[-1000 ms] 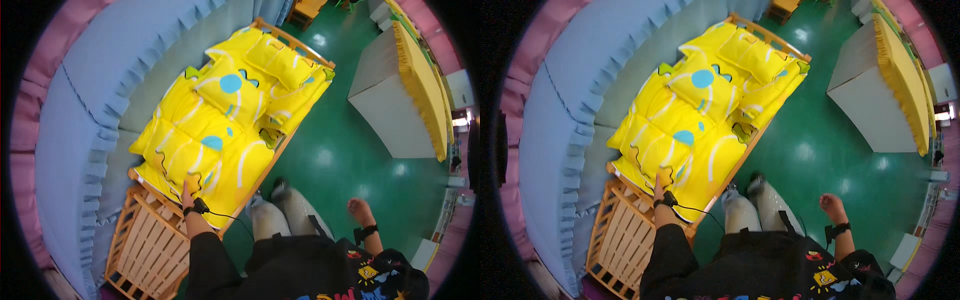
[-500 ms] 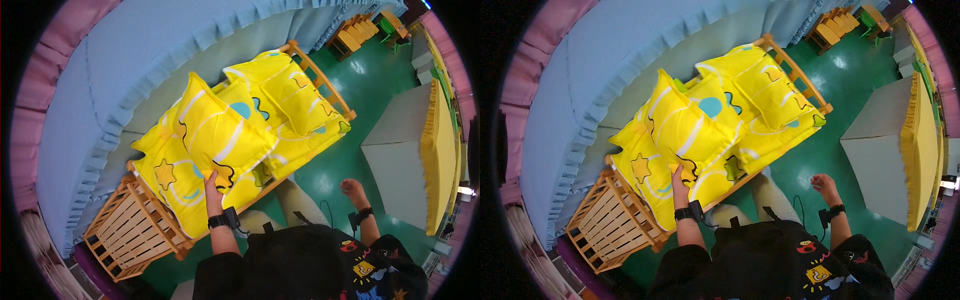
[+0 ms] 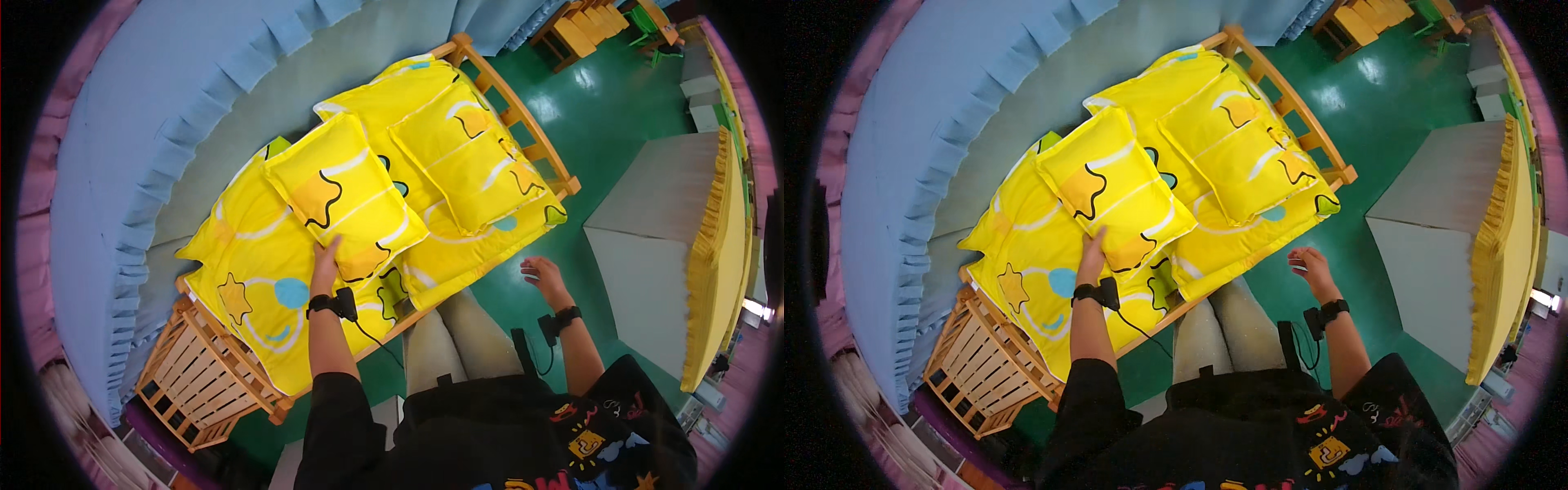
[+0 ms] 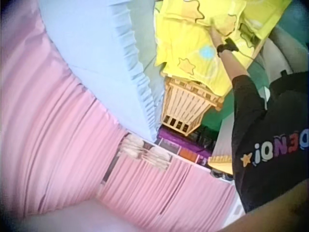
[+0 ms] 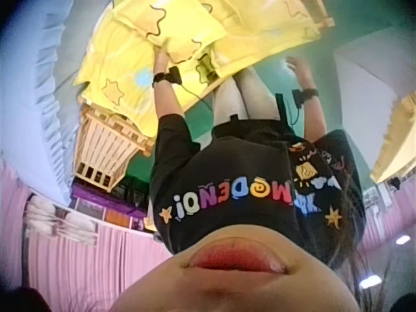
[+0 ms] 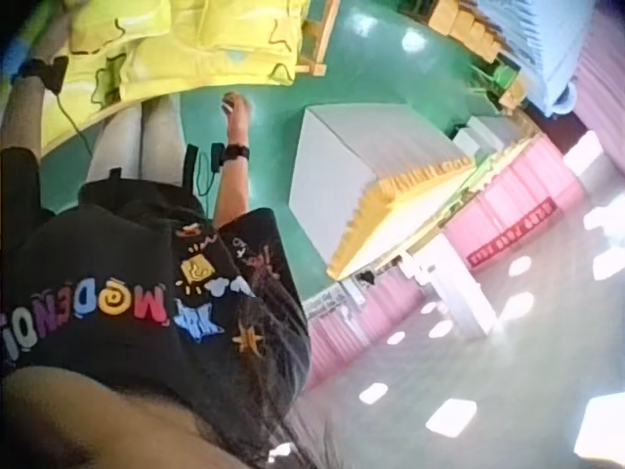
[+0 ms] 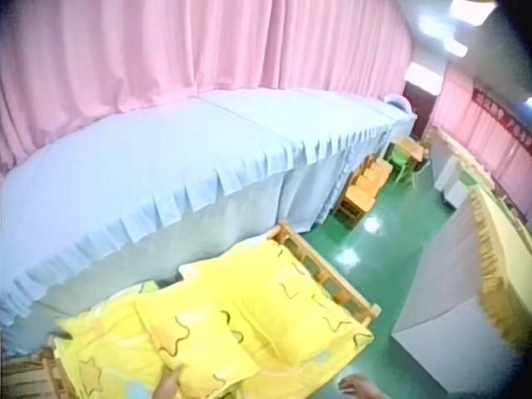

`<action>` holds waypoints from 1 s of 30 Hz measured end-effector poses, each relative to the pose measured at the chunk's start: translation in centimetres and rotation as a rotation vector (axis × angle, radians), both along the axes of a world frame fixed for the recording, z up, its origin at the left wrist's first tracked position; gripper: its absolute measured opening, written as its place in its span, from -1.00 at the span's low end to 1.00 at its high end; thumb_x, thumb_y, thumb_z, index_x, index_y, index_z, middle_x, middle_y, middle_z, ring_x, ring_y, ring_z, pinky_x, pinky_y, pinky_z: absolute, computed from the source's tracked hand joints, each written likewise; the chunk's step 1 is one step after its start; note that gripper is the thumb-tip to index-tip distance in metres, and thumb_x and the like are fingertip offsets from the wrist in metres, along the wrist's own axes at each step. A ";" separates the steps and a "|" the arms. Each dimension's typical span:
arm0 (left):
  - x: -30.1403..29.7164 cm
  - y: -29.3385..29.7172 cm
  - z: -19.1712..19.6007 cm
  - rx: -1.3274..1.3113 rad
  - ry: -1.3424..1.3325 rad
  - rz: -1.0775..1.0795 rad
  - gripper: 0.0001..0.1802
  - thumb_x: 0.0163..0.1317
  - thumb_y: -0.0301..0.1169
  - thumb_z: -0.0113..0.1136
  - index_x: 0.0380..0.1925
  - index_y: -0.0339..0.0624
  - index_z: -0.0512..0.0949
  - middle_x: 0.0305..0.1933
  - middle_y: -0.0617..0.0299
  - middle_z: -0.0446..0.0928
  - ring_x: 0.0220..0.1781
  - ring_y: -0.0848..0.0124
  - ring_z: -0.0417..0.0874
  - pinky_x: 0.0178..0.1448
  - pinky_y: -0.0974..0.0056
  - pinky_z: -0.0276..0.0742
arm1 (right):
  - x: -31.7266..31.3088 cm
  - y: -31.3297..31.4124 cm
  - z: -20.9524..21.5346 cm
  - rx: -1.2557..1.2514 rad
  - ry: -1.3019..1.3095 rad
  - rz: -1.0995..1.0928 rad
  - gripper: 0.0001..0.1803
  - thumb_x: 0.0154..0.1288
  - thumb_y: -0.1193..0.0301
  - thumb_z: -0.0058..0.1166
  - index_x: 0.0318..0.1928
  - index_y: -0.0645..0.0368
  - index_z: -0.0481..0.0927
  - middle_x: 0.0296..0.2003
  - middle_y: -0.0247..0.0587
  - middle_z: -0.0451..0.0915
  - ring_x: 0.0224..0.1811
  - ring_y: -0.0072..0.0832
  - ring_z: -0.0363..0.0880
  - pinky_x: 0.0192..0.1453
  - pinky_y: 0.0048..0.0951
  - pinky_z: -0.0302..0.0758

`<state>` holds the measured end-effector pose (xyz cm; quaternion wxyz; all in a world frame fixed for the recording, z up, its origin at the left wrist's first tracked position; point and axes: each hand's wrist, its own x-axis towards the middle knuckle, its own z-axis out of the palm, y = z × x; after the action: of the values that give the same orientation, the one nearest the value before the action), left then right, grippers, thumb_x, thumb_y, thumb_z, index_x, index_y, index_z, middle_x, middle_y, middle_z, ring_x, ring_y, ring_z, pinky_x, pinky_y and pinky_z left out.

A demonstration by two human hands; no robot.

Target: Organizing pillows and spreading blankets on small beds in a nursery room.

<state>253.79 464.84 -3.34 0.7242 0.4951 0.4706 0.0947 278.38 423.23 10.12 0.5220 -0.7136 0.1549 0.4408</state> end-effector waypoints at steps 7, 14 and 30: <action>0.4 2.8 -4.0 -0.068 -0.123 0.143 -0.26 0.00 -0.21 0.27 0.11 -0.35 0.18 0.11 0.11 0.30 0.08 0.34 0.35 0.12 0.32 0.28 | 6.1 5.4 -8.0 0.304 0.077 -0.475 -0.65 0.16 0.20 0.01 -0.14 0.16 0.35 -0.16 -0.22 0.47 -0.10 -0.40 0.42 -0.01 -0.41 0.35; 1.1 0.2 -4.9 -0.464 -0.071 0.232 -0.53 0.09 -0.20 0.18 -0.05 -0.21 0.37 -0.09 0.22 0.47 -0.10 0.36 0.51 -0.09 0.27 0.49 | 5.7 11.8 -11.0 0.311 0.385 -0.477 -0.41 0.08 0.12 0.12 0.05 0.17 0.32 -0.05 -0.15 0.42 -0.02 -0.25 0.37 0.10 -0.27 0.29; 7.3 -8.1 23.5 -0.267 -0.149 -0.127 -0.54 0.12 -0.32 0.06 0.01 -0.32 0.32 -0.05 0.04 0.43 -0.13 0.32 0.51 -0.03 0.30 0.43 | 4.6 5.8 8.9 -0.094 -0.636 -0.193 -0.66 0.20 0.28 -0.05 -0.15 0.31 0.46 -0.33 -0.26 0.55 -0.32 -0.53 0.47 -0.24 -0.46 0.41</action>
<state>261.11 456.79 20.21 0.8208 0.4149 0.3919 0.0221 282.97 429.08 19.06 0.5499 -0.8209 0.0713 0.1370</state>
